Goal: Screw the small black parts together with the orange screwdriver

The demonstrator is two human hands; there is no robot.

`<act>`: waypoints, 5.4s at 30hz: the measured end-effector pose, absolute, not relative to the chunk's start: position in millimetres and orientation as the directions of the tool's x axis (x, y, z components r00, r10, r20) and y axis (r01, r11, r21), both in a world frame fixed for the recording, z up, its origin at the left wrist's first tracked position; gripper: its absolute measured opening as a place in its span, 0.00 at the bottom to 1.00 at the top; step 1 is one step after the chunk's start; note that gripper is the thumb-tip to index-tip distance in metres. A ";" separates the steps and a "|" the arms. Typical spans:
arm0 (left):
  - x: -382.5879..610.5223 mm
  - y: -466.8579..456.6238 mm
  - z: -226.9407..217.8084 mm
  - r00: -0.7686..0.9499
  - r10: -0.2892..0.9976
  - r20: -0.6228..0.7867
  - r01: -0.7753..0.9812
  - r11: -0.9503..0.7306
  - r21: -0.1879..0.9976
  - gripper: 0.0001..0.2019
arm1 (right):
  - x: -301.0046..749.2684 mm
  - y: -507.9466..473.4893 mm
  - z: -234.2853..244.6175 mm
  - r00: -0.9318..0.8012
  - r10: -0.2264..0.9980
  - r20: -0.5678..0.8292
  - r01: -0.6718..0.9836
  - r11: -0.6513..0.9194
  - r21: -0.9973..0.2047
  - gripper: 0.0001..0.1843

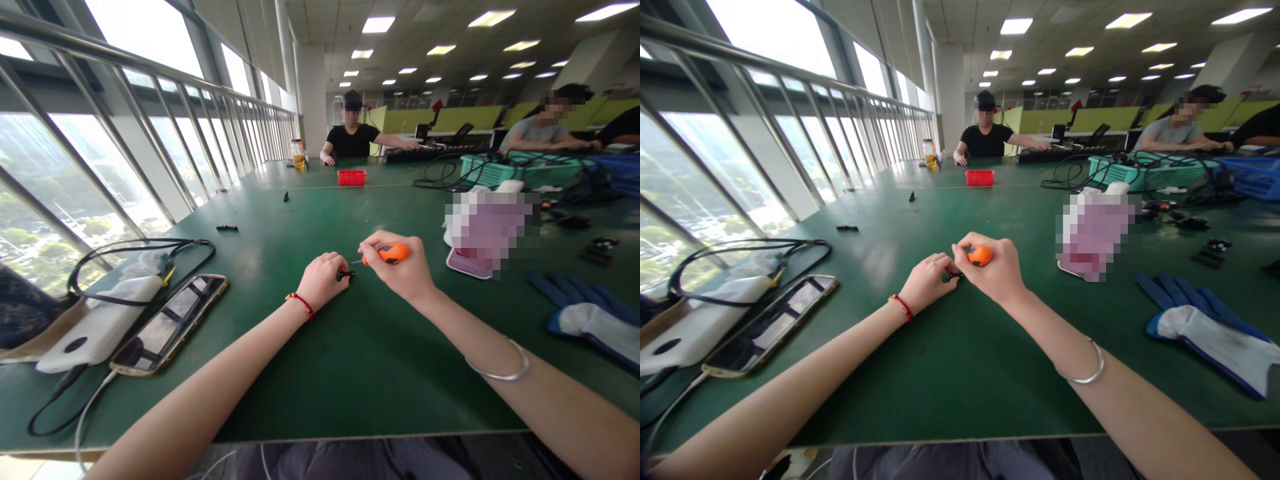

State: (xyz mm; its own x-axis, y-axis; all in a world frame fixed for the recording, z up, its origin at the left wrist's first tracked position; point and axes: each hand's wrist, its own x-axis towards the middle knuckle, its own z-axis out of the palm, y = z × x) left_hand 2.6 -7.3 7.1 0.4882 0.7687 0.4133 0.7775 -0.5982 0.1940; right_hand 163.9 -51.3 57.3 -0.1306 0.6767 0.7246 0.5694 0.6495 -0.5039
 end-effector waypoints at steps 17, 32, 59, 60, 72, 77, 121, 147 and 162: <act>-4.3 -1.1 4.5 0.456 0.786 0.416 0.725 -0.600 0.339 0.04 | 174.9 -4.4 5.9 -0.511 0.750 0.420 0.802 0.592 -0.082 0.07; -5.9 -1.4 7.3 0.513 0.759 0.400 0.719 -0.635 0.282 0.04 | 171.9 -7.3 9.6 -0.542 0.723 0.428 0.807 0.591 0.025 0.09; -11.2 2.3 6.5 0.433 0.819 0.377 0.710 -0.568 0.417 0.06 | 180.2 -2.2 5.1 -0.475 0.765 0.434 0.806 0.577 -0.134 0.09; -11.4 2.2 6.9 0.434 0.818 0.377 0.712 -0.568 0.412 0.07 | 181.6 -2.0 5.1 -0.474 0.766 0.434 0.803 0.578 -0.144 0.09; -11.2 3.3 6.6 0.414 0.824 0.387 0.703 -0.560 0.439 0.06 | 184.0 -1.5 4.5 -0.456 0.778 0.433 0.795 0.575 -0.195 0.07; -10.3 3.7 4.8 0.400 0.838 0.371 0.674 -0.543 0.501 0.06 | 184.0 -1.2 4.2 -0.449 0.785 0.427 0.791 0.571 -0.217 0.08; -9.0 7.9 -1.0 0.405 0.828 0.388 0.634 -0.561 0.533 0.00 | 177.1 -27.7 48.5 0.079 0.732 0.677 0.415 0.594 -0.690 0.14; -8.5 5.4 3.8 0.467 0.789 0.399 0.663 -0.611 0.432 0.03 | 170.7 -44.5 55.9 0.003 0.681 0.733 0.665 0.546 -0.510 0.16; -11.5 8.8 0.5 0.478 0.784 0.397 0.633 -0.621 0.463 0.03 | 181.9 -43.3 66.0 -0.052 0.655 0.754 0.771 0.506 -0.386 0.12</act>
State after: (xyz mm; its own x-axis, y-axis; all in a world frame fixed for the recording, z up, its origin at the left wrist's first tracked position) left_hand -11.5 8.8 0.5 0.4783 0.7835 0.3966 0.6327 -0.6207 0.4631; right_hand 181.9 -43.3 66.0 -0.0520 0.6546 0.7542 0.7715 0.5058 -0.3859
